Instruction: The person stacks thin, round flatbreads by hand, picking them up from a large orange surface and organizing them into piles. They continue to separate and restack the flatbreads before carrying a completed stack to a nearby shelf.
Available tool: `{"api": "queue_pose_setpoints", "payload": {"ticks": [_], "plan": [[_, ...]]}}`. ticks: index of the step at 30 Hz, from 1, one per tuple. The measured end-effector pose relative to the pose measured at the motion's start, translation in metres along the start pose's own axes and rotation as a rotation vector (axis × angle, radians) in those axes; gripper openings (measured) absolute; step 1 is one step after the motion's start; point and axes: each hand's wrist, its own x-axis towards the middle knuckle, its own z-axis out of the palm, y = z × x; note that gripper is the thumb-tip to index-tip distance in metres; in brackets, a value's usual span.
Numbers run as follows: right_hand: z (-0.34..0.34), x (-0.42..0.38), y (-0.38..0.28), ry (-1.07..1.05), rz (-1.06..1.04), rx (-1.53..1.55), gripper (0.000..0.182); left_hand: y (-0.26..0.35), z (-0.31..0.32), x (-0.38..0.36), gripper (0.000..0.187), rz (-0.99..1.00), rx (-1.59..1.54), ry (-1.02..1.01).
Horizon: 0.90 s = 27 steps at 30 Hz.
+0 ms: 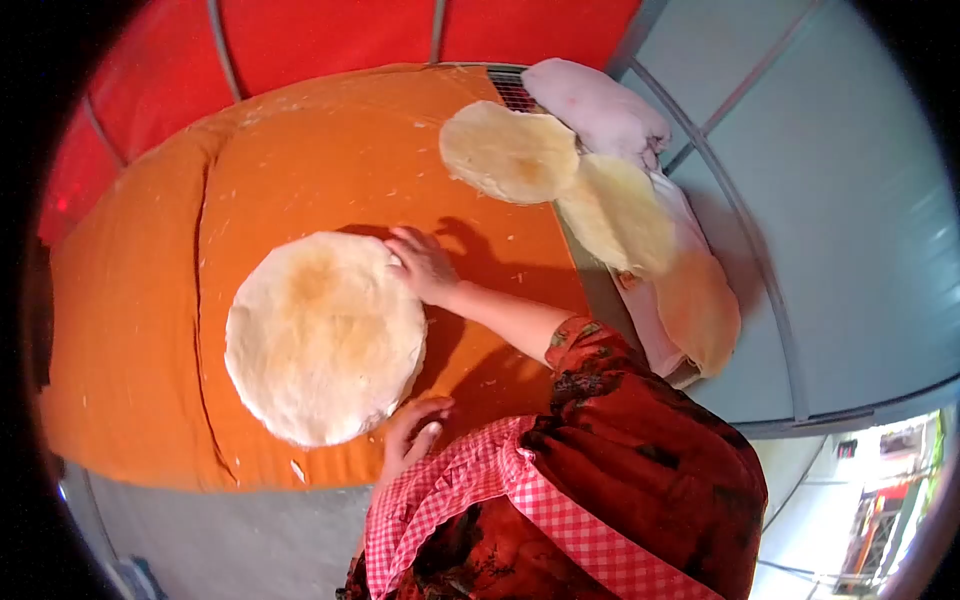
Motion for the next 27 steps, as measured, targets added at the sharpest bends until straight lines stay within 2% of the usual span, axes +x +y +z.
{"api": "queue_pose_setpoints", "payload": {"ticks": [1,3,5,7,8,10,13,17,18,20,22,24,25,27], "plan": [[-0.006,-0.014,0.036,0.048,0.072,0.01,0.043,-0.023,0.016,0.007,0.019,-0.136,-0.101,-0.094],[-0.034,-0.033,0.097,0.148,0.169,-0.271,0.036,-0.054,0.051,0.027,0.018,-0.038,0.115,-0.127],[-0.052,-0.041,0.161,0.267,0.488,-0.095,0.035,-0.077,0.074,0.052,0.014,0.088,0.345,-0.104],[-0.082,-0.034,0.213,0.479,0.884,-0.069,0.031,-0.092,0.089,0.081,0.013,0.256,0.562,-0.063],[-0.099,-0.03,0.236,0.595,1.072,-0.037,0.031,-0.094,0.097,0.082,0.016,0.229,0.685,-0.033],[-0.121,-0.02,0.273,0.727,1.292,0.055,0.032,-0.098,0.1,0.083,0.017,0.25,0.712,-0.05],[-0.146,0.001,0.304,0.683,1.417,0.316,0.034,-0.109,0.1,0.08,0.02,0.232,0.734,-0.057],[-0.13,0.009,0.318,0.647,1.407,0.588,0.04,-0.101,0.11,0.084,0.02,0.184,0.781,-0.069],[-0.087,0.003,0.361,0.997,1.035,0.492,0.034,-0.105,0.111,0.083,0.019,0.197,0.784,-0.057],[-0.066,0.006,0.361,0.967,1.094,0.447,0.033,-0.112,0.113,0.079,0.018,0.187,0.774,-0.03],[-0.089,0.024,0.341,0.804,1.225,0.517,0.032,-0.109,0.112,0.083,0.019,0.23,0.836,-0.061],[-0.148,0.047,0.327,0.671,1.241,0.646,0.031,-0.122,0.11,0.079,0.021,0.242,0.814,-0.066],[-0.186,0.054,0.324,0.665,1.195,0.728,0.031,-0.124,0.111,0.077,0.021,0.206,0.788,-0.058],[-0.252,0.045,0.326,0.841,0.946,0.934,0.03,-0.126,0.113,0.074,0.022,0.129,0.733,-0.029]]}}
